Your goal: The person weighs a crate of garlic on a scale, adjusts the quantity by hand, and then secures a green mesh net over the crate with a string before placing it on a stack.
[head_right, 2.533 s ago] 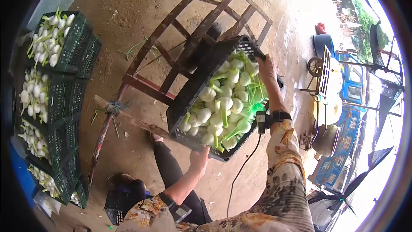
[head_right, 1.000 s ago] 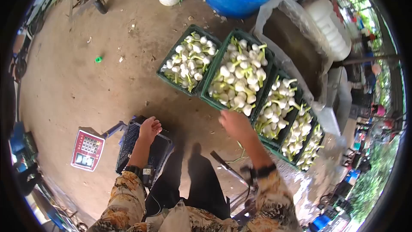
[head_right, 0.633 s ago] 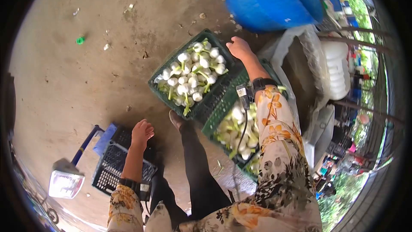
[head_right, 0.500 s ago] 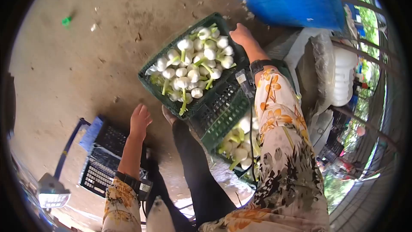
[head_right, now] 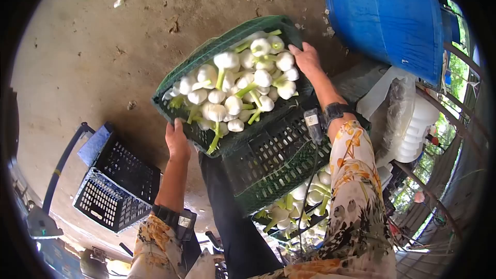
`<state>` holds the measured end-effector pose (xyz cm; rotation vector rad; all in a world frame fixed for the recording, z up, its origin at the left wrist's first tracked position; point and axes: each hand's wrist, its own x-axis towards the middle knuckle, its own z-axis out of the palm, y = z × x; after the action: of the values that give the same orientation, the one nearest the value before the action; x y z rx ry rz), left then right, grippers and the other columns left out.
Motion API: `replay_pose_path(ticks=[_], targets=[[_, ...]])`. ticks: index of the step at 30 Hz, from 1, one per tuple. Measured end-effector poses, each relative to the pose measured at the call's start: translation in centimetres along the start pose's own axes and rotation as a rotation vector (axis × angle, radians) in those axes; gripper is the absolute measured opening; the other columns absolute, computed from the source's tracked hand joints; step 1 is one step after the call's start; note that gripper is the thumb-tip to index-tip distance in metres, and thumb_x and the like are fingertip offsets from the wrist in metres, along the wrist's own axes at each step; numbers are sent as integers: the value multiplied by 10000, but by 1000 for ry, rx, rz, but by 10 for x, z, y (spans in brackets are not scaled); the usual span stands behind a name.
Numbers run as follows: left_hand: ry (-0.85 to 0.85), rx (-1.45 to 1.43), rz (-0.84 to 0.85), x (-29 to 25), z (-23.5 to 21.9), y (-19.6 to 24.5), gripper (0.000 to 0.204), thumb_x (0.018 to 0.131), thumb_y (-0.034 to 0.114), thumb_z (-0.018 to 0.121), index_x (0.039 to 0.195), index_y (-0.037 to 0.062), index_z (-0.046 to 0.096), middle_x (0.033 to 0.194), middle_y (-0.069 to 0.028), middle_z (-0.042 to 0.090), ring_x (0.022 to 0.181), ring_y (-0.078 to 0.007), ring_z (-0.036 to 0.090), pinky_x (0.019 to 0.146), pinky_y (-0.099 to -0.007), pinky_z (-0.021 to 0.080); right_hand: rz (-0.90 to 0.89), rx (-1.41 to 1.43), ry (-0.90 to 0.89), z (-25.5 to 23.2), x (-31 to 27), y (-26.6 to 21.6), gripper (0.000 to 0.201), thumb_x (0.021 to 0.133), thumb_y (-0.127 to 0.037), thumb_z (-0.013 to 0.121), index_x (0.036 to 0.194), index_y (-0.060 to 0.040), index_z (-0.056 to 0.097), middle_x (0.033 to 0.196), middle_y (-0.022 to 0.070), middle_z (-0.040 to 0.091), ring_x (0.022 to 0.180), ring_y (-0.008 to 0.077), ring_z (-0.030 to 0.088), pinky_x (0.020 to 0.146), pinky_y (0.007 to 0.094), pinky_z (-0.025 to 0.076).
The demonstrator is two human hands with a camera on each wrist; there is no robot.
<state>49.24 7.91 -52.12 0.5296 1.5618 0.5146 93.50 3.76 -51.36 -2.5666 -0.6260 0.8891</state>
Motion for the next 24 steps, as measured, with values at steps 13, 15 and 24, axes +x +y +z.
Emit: replay_pose_path(ticks=[13, 15, 24], targets=[[239, -17, 156, -100, -81, 178, 228, 986, 232, 465, 1100, 45, 527, 923, -45, 584, 786, -137, 556, 667, -282, 486, -249, 115, -26, -36, -120, -177, 366, 883, -348, 622, 875, 17, 647, 771, 19, 616, 723, 104, 522, 663, 302, 445], [271, 142, 257, -141, -106, 204, 254, 984, 262, 470, 1036, 35, 573, 890, -39, 580, 766, -115, 519, 668, -268, 446, -344, 356, -70, -60, -145, -204, 348, 920, -299, 567, 967, 38, 640, 882, 65, 647, 804, 138, 547, 751, 317, 449], [170, -322, 34, -294, -214, 255, 224, 1000, 162, 464, 1160, 35, 556, 993, 30, 571, 879, -42, 485, 801, -191, 401, -343, 189, -75, -201, -284, -308, 416, 1003, -241, 420, 1306, 33, 498, 1338, 165, 485, 1232, 237, 461, 1066, 344, 319]])
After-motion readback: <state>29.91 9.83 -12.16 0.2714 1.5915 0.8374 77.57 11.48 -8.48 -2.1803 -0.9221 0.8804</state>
